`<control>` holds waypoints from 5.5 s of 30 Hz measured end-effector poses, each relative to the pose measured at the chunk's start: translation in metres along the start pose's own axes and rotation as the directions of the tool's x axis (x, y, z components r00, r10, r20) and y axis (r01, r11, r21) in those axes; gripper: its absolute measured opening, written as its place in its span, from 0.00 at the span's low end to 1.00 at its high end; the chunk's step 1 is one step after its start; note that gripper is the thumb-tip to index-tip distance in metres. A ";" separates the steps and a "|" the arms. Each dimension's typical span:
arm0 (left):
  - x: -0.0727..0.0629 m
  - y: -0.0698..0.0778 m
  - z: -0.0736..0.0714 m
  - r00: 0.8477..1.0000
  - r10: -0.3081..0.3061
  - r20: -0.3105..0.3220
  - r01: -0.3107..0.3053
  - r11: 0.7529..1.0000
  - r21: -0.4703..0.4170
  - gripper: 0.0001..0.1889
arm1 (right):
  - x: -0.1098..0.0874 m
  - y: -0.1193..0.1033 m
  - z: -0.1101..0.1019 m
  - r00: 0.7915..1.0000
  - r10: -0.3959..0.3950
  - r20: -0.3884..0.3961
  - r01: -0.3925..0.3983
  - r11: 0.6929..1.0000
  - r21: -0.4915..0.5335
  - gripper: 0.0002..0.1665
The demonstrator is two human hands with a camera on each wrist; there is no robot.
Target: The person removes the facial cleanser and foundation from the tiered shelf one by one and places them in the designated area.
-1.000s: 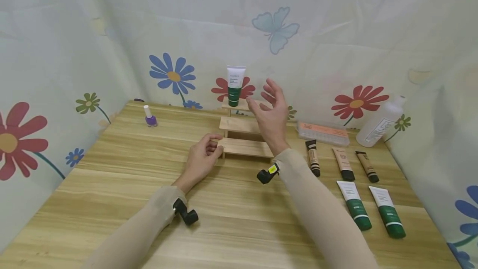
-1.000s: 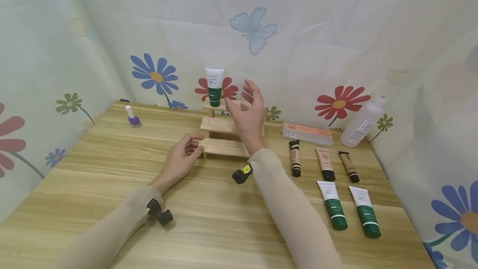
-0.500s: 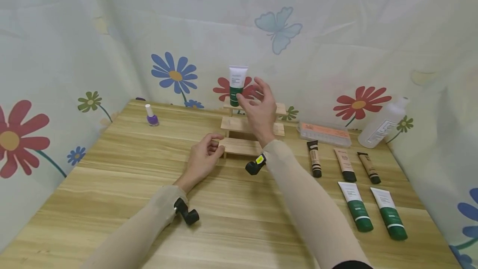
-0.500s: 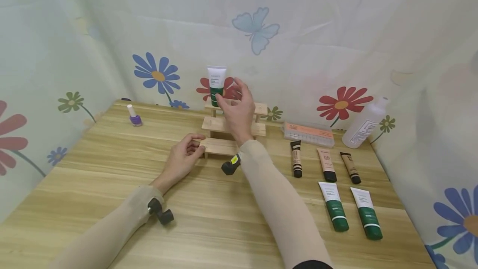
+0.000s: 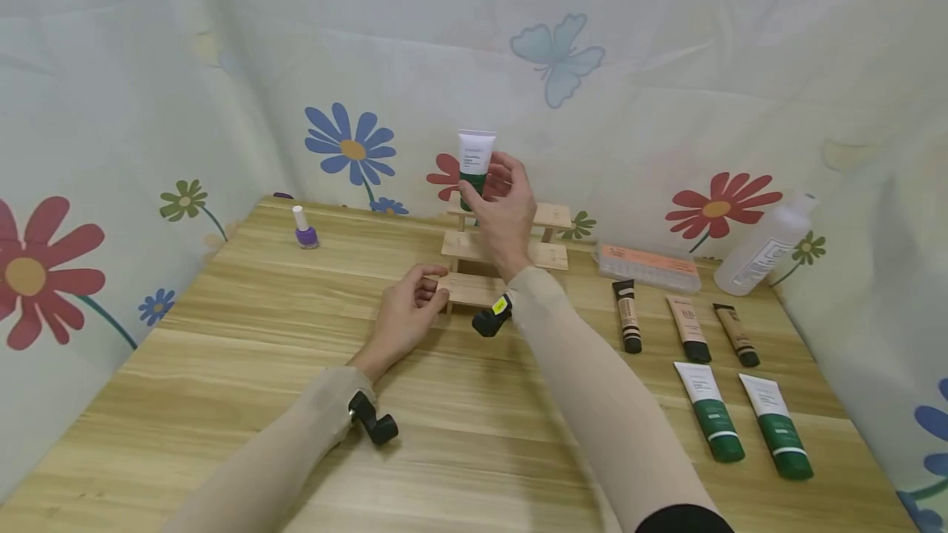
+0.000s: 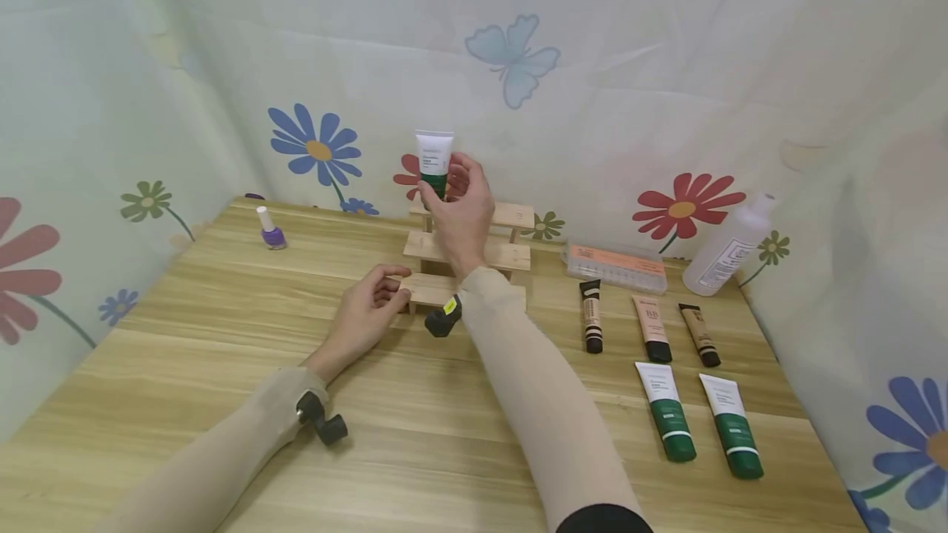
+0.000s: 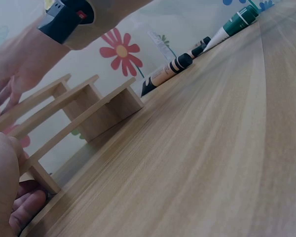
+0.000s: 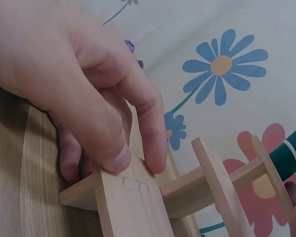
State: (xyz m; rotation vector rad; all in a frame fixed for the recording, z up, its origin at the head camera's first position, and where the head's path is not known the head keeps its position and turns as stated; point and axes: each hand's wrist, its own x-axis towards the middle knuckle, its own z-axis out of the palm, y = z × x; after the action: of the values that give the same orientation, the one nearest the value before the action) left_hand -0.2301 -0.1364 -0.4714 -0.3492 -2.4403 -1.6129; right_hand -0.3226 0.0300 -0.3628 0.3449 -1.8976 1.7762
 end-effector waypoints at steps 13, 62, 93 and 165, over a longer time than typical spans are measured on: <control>0.002 -0.002 0.004 1.000 0.019 -0.001 -0.019 1.000 -0.013 0.15 | 0.000 0.001 0.007 0.999 -0.035 -0.037 0.033 0.999 -0.038 0.33; 0.000 -0.002 0.001 1.000 -0.008 0.001 0.008 1.000 0.009 0.16 | -0.016 -0.048 -0.069 0.972 -0.177 -0.158 0.176 0.984 -0.018 0.33; -0.001 -0.004 0.002 1.000 0.004 -0.005 -0.004 1.000 0.004 0.16 | -0.058 -0.050 -0.188 0.946 -0.159 -0.284 0.106 0.976 -0.191 0.33; 0.001 -0.004 0.004 1.000 -0.001 -0.007 0.001 1.000 0.009 0.16 | -0.218 -0.020 -0.264 0.910 0.339 -0.239 -0.412 0.676 -0.611 0.35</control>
State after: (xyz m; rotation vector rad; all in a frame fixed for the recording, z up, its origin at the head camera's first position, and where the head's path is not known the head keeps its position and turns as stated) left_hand -0.2318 -0.1345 -0.4758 -0.3404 -2.4428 -1.6006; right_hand -0.0793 0.2523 -0.4573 -0.4268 -2.4810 1.1739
